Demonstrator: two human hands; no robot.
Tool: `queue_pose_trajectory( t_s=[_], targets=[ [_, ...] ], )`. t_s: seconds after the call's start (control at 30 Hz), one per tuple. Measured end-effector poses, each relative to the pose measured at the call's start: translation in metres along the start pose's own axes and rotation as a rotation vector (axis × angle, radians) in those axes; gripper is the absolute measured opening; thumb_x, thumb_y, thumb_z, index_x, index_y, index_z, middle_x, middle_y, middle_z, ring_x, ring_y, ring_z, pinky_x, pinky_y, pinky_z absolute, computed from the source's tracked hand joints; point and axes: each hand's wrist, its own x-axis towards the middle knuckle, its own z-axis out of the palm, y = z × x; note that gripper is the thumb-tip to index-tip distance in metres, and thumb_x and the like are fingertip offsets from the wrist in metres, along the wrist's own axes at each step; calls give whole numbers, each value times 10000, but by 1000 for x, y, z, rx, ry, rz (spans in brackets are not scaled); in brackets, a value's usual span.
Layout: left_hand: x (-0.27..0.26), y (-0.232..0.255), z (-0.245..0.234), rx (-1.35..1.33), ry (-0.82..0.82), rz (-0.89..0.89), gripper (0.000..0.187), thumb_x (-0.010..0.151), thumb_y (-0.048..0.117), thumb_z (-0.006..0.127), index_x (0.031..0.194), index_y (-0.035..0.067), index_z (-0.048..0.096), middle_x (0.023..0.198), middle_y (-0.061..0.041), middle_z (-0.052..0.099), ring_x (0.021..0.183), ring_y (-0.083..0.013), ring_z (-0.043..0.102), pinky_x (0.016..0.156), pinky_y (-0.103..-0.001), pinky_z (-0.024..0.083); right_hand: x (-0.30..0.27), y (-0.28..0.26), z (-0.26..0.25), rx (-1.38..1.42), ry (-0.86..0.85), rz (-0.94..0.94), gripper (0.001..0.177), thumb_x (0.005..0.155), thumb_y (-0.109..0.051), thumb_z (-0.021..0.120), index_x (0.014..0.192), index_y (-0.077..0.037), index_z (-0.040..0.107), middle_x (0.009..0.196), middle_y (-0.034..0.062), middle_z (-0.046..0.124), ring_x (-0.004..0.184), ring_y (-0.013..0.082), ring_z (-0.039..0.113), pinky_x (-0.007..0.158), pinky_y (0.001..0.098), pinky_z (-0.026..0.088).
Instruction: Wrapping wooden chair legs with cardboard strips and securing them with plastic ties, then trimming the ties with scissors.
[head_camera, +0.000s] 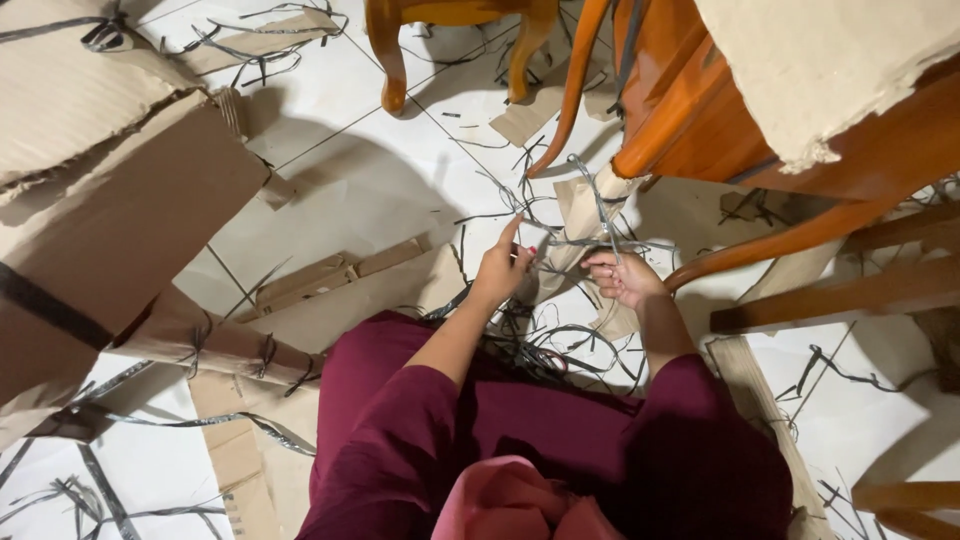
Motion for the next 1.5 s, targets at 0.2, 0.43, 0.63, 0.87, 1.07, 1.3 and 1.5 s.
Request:
queue_pose_trajectory(
  t_s=[0.2,0.43,0.63,0.87,1.07,1.3,1.5],
  targets=[
    [-6,35,-14,-80,-34,-5,767,1012,170,640,1638,234,202,1290,-250,636,1140,-448,672,988,-511,574,19,-2,-35,24,-88,-8,98,973,-138,577,886,-94,581,622,-112,244,421,3,248,339,133,208],
    [15,-14,7,-16,-23,94,542,945,183,743,1455,258,577,1183,-123,729,1078,-361,714,906,-425,613,33,0,-45,5,-120,-9,64,996,-117,539,960,-76,571,647,-108,254,450,3,247,365,140,198],
    [13,-11,3,114,-3,56,576,973,167,703,1508,214,496,1065,-148,729,988,-343,744,891,-446,623,43,5,-51,56,-155,-9,74,995,-132,532,984,-73,576,670,-86,277,459,31,258,370,177,212],
    [27,-37,11,182,-100,15,412,1087,343,494,1496,294,492,1097,-214,652,1068,-409,694,970,-501,556,63,15,-68,134,-152,55,123,956,-161,585,993,-46,611,662,-93,283,452,32,275,389,183,218],
    [35,-47,27,-28,-99,33,254,1029,338,633,1253,248,712,1189,-192,643,1149,-413,664,1012,-478,540,67,27,-69,149,-132,133,123,903,-199,637,922,-78,646,644,-99,288,451,42,286,406,192,234],
    [28,-42,23,38,-33,23,165,906,137,753,1065,160,789,944,-134,778,952,-363,739,872,-445,591,48,17,-28,32,-61,95,200,881,-156,640,730,-154,510,598,-110,247,420,28,249,358,164,207],
    [23,-43,15,199,45,-26,94,916,112,725,972,111,801,852,-133,775,843,-326,757,781,-407,610,41,37,-8,-190,240,-177,237,794,41,563,666,-135,468,535,-56,337,385,86,331,322,214,241]
  ],
)
